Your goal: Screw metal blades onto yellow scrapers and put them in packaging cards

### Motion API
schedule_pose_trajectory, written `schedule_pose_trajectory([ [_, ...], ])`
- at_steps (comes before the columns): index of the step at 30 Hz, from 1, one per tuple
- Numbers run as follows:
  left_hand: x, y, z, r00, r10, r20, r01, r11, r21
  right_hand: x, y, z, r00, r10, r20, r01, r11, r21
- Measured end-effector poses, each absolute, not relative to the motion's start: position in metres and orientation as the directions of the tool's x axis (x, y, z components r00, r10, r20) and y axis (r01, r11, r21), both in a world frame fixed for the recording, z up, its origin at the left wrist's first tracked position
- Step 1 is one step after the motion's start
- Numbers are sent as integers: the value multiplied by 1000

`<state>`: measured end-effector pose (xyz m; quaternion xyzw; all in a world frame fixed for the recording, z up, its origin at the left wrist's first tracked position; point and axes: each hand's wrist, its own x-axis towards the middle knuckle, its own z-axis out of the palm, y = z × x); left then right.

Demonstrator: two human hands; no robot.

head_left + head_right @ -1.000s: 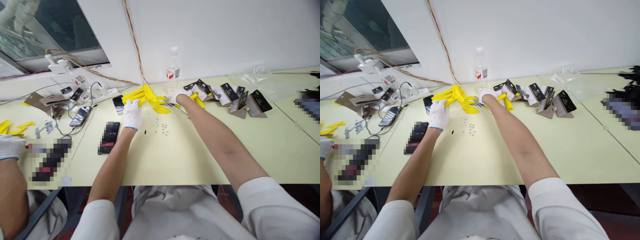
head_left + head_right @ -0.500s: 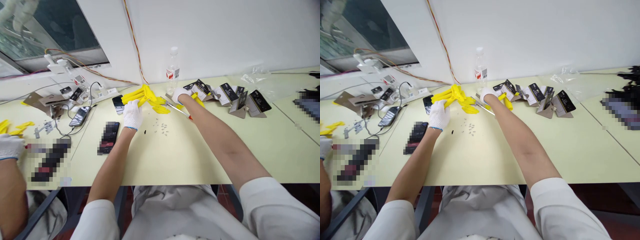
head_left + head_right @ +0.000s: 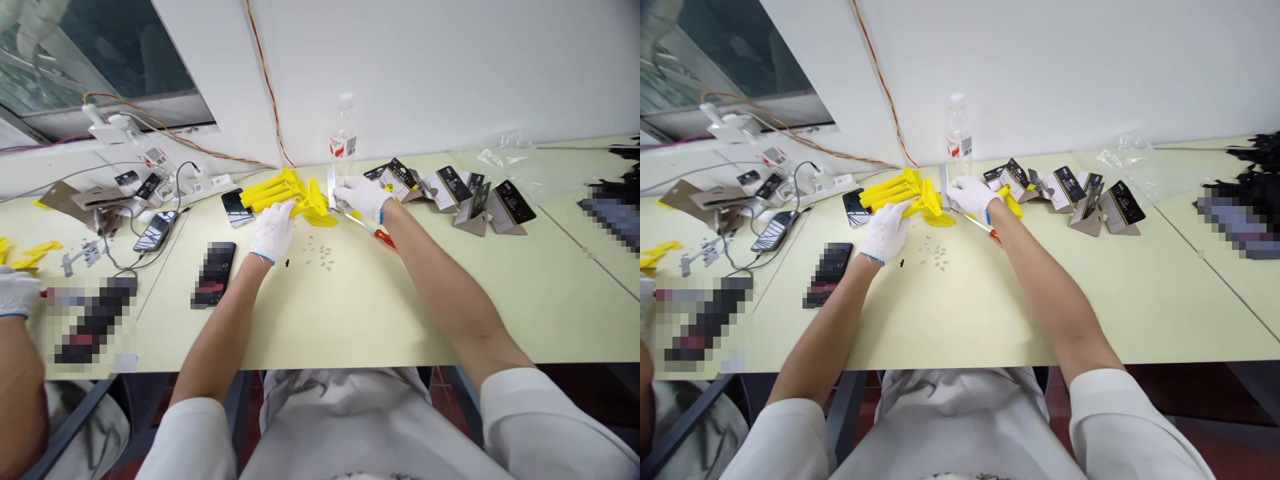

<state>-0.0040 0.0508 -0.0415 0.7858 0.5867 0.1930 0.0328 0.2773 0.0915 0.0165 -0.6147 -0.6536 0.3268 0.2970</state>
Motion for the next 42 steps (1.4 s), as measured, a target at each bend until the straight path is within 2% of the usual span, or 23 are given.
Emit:
schedule_pose_trajectory([
  [6,1,47,-41,288,926,245,863,-362,354,267,77,9,-149,987,-56,658,57,-751],
  [12,4,44,-39,320,925,206,883,-370,289,268,81,0,-183,981,-68,677,76,-732],
  [18,4,43,-40,327,920,217,861,-385,333,271,84,-7,-212,974,-85,671,82,-737],
  [24,6,43,-38,331,921,205,879,-380,288,270,86,-12,-240,965,-109,644,74,-761],
  [28,11,39,-31,309,933,182,879,-353,320,270,87,-16,-256,953,-165,585,17,-811],
  [31,15,34,-25,285,942,178,878,-331,346,271,87,-17,-255,956,-148,562,22,-827],
  [42,23,26,-14,280,942,182,890,-326,317,270,85,-13,-220,967,-124,620,41,-783],
])
